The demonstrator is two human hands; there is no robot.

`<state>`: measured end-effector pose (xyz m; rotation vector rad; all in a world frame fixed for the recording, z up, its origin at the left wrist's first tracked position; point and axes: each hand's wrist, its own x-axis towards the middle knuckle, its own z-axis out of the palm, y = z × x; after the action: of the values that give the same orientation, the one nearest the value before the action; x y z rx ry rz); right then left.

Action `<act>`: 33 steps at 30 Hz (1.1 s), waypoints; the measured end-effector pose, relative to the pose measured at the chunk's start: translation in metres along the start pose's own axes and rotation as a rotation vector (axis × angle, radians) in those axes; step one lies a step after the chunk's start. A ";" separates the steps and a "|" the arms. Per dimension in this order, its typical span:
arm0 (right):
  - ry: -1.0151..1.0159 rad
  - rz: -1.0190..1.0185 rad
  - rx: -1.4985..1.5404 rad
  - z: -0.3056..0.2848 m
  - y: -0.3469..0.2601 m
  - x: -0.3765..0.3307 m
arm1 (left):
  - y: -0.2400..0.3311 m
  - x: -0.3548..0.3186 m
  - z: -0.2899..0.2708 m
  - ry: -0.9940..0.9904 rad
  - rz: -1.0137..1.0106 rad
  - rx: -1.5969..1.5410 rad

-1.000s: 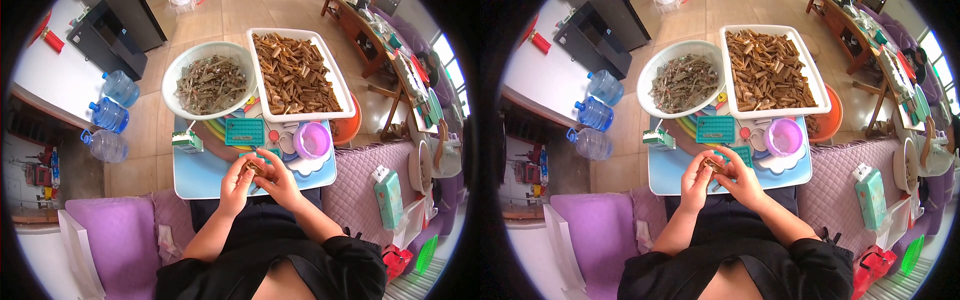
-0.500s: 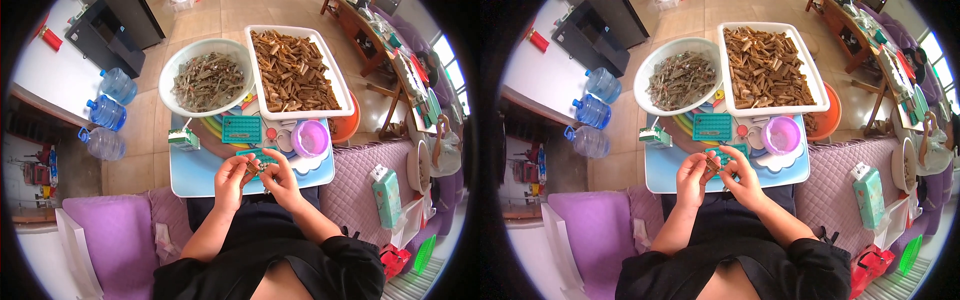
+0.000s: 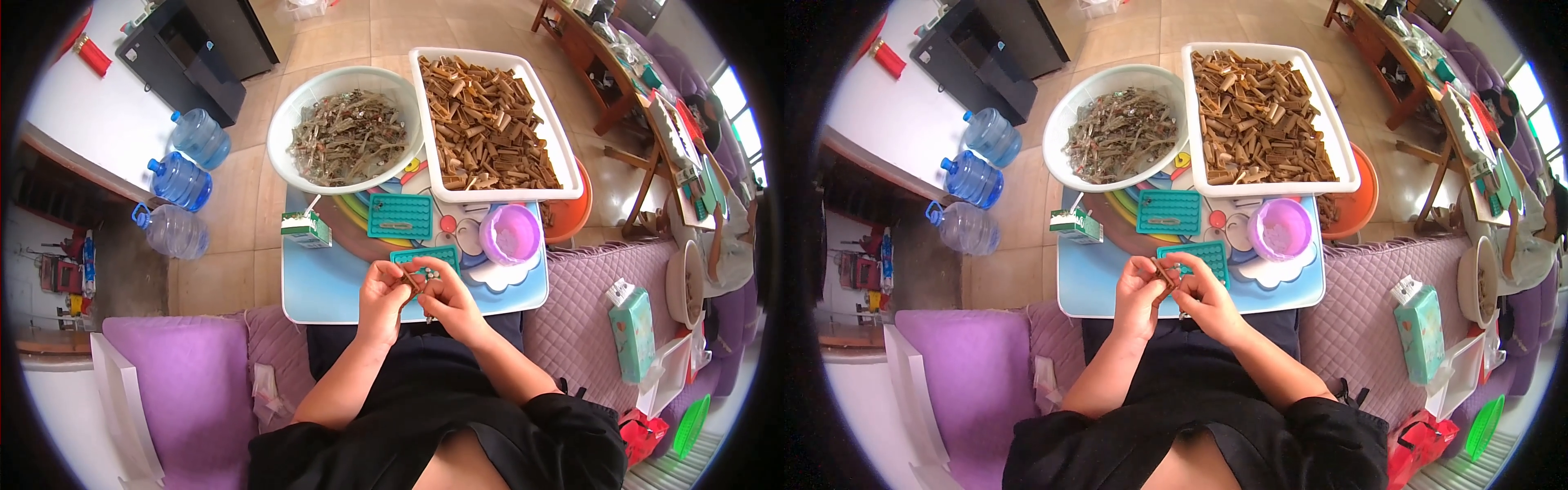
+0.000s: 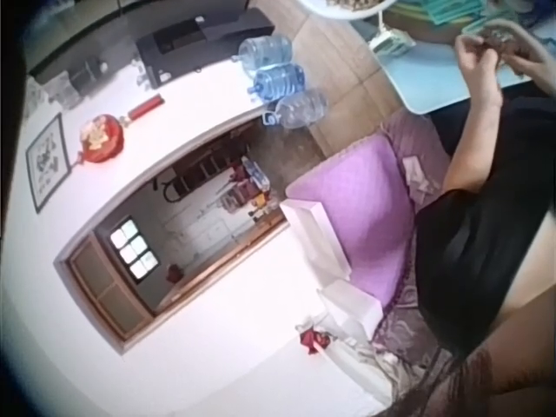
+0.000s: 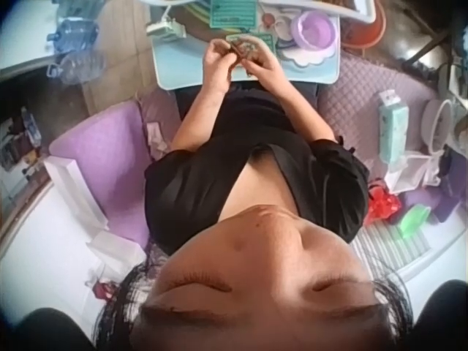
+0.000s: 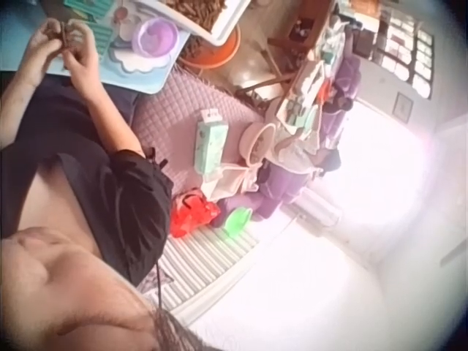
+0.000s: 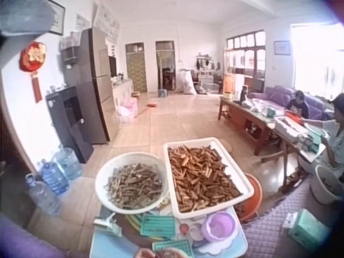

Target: The person assembles small wooden pieces and metal pins into finished parts by hand, taking components from a plastic tray and a storage bowl and fitting them together.

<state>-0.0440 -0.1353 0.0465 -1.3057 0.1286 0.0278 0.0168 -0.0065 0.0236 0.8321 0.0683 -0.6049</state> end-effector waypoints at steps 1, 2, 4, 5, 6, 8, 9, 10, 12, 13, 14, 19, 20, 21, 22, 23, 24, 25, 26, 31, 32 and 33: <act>-0.034 -0.005 -0.064 -0.001 0.004 0.001 | -0.008 0.005 -0.014 -0.102 0.076 0.001; -0.035 -0.003 -0.064 -0.001 0.005 0.001 | -0.009 0.008 -0.018 -0.205 0.148 0.003; -0.005 -0.099 -0.277 0.000 0.008 0.000 | -0.008 0.009 -0.020 -0.198 0.103 0.036; -0.007 -0.096 -0.277 0.000 0.008 0.000 | -0.005 0.008 -0.018 -0.194 0.057 0.070; 0.026 -0.165 -0.358 0.001 0.008 0.001 | -0.001 0.007 -0.014 -0.190 0.058 0.069; 0.054 -0.223 -0.437 0.002 0.007 -0.003 | 0.014 -0.004 0.006 -0.070 -0.117 0.075; 0.056 -0.231 -0.471 0.000 0.005 -0.002 | 0.011 -0.002 0.002 -0.101 -0.098 0.084; 0.054 -0.254 -0.511 -0.002 0.003 0.002 | 0.010 -0.001 -0.001 -0.104 -0.084 0.083; 0.055 -0.257 -0.527 -0.002 0.011 -0.006 | 0.005 -0.005 -0.004 -0.122 -0.086 0.105; 0.066 -0.259 -0.538 -0.003 0.015 -0.006 | 0.002 -0.003 -0.007 -0.097 -0.116 0.122; 0.081 -0.262 -0.550 -0.006 0.016 -0.007 | 0.002 -0.003 -0.008 -0.098 -0.142 0.105; 0.062 -0.240 -0.584 -0.007 0.020 -0.004 | 0.004 -0.005 -0.011 -0.062 -0.135 0.090; 0.056 -0.237 -0.619 -0.005 0.012 -0.001 | 0.005 -0.004 -0.012 -0.071 -0.121 0.109; 0.045 -0.256 -0.625 -0.004 0.008 -0.001 | 0.004 -0.006 -0.013 -0.075 -0.097 0.108; 0.013 -0.310 -0.571 -0.007 0.005 0.002 | 0.005 -0.006 -0.012 -0.078 -0.068 0.073; 0.066 -0.290 -0.552 -0.013 0.006 0.006 | 0.010 -0.007 -0.010 -0.073 -0.092 0.090; 0.120 -0.272 -0.533 -0.019 0.007 0.007 | 0.013 -0.008 -0.010 -0.069 -0.115 0.106; 0.202 -0.213 -0.584 -0.026 0.010 0.011 | 0.014 -0.006 -0.014 -0.077 -0.125 0.130; 0.283 -0.155 -0.635 -0.034 0.013 0.015 | 0.013 -0.005 -0.020 -0.073 -0.130 0.124; 0.129 -0.014 -0.972 -0.062 0.016 0.019 | 0.009 0.000 -0.047 0.012 -0.146 0.113; 0.130 -0.008 -0.973 -0.063 0.018 0.020 | 0.009 0.000 -0.049 0.028 -0.138 0.084; 0.118 -0.020 -0.987 -0.063 0.021 0.021 | 0.010 0.001 -0.050 0.040 -0.129 0.104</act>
<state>-0.0296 -0.1916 0.0080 -2.2957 0.2159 -0.0060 0.0318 0.0337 -0.0043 0.9455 0.1289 -0.7176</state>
